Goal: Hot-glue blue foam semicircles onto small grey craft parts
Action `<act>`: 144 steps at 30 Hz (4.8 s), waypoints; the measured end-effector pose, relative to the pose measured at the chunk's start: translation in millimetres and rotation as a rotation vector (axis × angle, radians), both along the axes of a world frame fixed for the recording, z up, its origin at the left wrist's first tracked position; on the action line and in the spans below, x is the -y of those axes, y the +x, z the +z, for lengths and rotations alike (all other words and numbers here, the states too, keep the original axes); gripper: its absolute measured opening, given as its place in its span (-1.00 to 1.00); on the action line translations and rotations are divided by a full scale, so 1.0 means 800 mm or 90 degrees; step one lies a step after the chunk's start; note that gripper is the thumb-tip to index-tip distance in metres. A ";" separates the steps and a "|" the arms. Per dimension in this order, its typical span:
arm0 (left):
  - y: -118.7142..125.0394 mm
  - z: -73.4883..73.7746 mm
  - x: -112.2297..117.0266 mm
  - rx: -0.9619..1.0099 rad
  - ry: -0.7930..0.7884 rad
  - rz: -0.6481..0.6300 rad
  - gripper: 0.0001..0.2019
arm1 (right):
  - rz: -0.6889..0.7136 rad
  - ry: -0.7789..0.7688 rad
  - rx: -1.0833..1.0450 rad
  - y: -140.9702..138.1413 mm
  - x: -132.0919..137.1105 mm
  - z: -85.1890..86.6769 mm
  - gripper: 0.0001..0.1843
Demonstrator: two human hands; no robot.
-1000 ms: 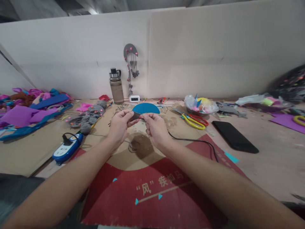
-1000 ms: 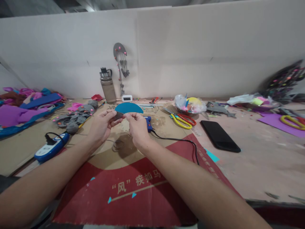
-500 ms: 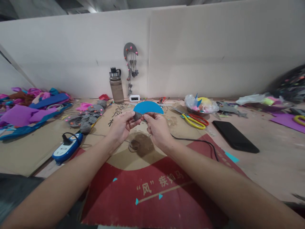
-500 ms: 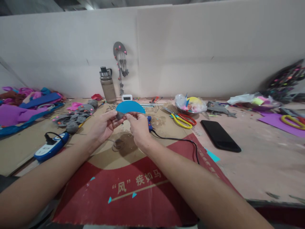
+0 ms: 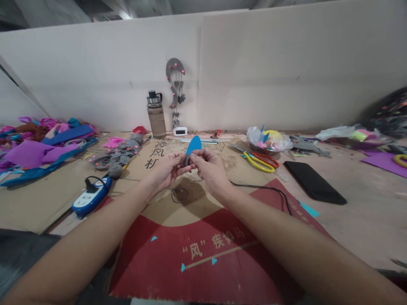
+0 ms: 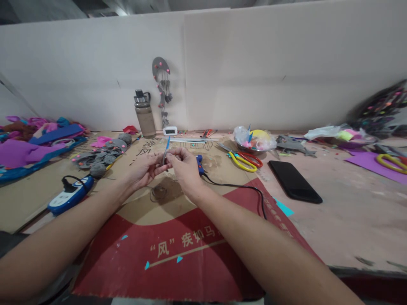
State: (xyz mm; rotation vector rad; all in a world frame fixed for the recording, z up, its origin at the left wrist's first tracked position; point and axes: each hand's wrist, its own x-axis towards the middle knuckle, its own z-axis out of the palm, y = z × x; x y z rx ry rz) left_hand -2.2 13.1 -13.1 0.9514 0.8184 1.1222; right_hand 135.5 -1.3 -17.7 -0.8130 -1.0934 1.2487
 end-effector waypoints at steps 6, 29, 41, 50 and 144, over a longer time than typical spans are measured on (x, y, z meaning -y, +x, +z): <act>0.008 0.006 0.014 -0.016 0.070 -0.026 -0.91 | -0.049 0.000 0.056 0.002 0.001 -0.001 -0.79; 0.020 -0.002 0.014 -0.151 0.159 0.081 -0.85 | -0.162 0.184 0.227 0.006 -0.006 -0.010 -0.86; 0.018 -0.002 0.015 -0.196 0.157 0.049 -0.83 | -0.110 0.100 0.235 0.023 -0.018 -0.003 -0.85; 0.014 -0.006 0.006 -0.078 0.072 0.074 -0.86 | -0.085 0.118 0.242 0.023 -0.018 -0.007 -0.83; -0.017 0.010 -0.007 -0.057 0.147 0.217 -0.87 | -0.177 0.121 0.837 0.078 -0.071 -0.049 -0.88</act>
